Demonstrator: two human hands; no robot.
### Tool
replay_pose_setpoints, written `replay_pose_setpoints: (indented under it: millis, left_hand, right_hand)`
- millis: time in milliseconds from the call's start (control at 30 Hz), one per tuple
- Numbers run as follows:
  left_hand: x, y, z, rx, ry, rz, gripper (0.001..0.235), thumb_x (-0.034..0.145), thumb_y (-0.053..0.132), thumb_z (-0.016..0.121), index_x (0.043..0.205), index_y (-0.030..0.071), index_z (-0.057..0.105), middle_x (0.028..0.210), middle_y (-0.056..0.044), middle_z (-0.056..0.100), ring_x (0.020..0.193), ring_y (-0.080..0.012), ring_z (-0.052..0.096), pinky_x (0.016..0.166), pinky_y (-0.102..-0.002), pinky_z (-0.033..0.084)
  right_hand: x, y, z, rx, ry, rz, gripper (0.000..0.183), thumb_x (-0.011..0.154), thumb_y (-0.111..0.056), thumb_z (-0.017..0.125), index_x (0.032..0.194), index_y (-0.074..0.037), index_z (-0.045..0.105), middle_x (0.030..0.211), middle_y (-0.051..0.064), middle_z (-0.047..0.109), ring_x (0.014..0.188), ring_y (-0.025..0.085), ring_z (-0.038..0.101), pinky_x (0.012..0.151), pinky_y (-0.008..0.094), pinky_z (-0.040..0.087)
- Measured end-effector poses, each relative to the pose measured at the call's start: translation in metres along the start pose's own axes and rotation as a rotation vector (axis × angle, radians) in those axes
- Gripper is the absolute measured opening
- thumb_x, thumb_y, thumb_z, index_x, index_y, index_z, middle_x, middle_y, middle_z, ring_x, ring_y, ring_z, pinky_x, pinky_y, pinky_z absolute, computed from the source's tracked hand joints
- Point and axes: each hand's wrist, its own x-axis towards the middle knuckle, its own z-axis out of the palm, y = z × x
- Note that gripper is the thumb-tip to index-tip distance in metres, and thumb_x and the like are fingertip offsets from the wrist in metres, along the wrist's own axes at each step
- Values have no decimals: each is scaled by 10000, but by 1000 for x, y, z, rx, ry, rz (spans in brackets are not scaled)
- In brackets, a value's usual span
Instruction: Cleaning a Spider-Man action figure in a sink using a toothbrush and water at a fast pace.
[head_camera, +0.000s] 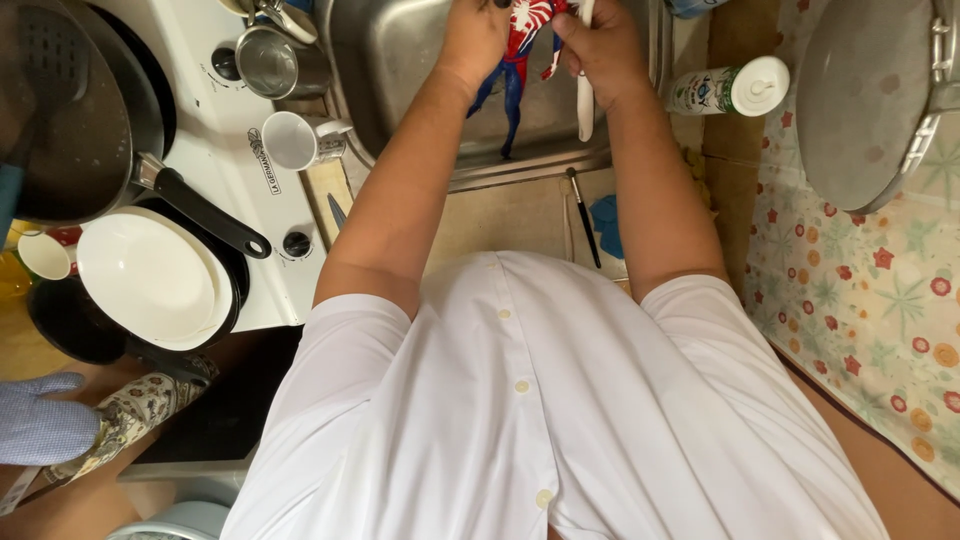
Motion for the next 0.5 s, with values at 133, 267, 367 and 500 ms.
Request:
replay_pose_setpoints:
  millis: [133, 267, 367, 500]
  left_hand:
    - [-3, 1, 1, -27, 25, 10, 128, 932, 236, 568, 884, 138, 635, 808, -15, 666, 752, -122, 575, 675, -324, 442]
    - [-7, 3, 3, -65, 55, 20, 146, 947, 214, 526, 910, 134, 643, 835, -26, 670, 777, -130, 575, 695, -317, 443]
    - [-7, 5, 8, -90, 72, 33, 167, 956, 199, 498, 927, 132, 648, 854, -34, 672, 794, -135, 576, 708, -312, 443]
    - [-23, 0, 12, -363, -87, 167, 250, 1060, 172, 509, 1293, 104, 571, 1150, -108, 714, 1046, -212, 653, 929, -323, 503]
  right_hand:
    - [-4, -6, 9, -40, 37, 5, 81, 1018, -109, 760, 1072, -126, 702, 865, -7, 627, 593, 97, 473, 495, 245, 397]
    - [-7, 2, 19, -11, 167, -33, 159, 947, -74, 823, 1000, -120, 680, 731, 18, 596, 526, 113, 478, 455, 271, 382]
    - [-4, 17, 26, -9, 241, -193, 216, 873, -51, 871, 1027, -99, 726, 836, 26, 684, 706, 125, 566, 602, 305, 454]
    - [-10, 16, 38, -1, 288, -338, 192, 883, -93, 875, 998, -86, 721, 904, 14, 695, 880, 129, 599, 755, 329, 489]
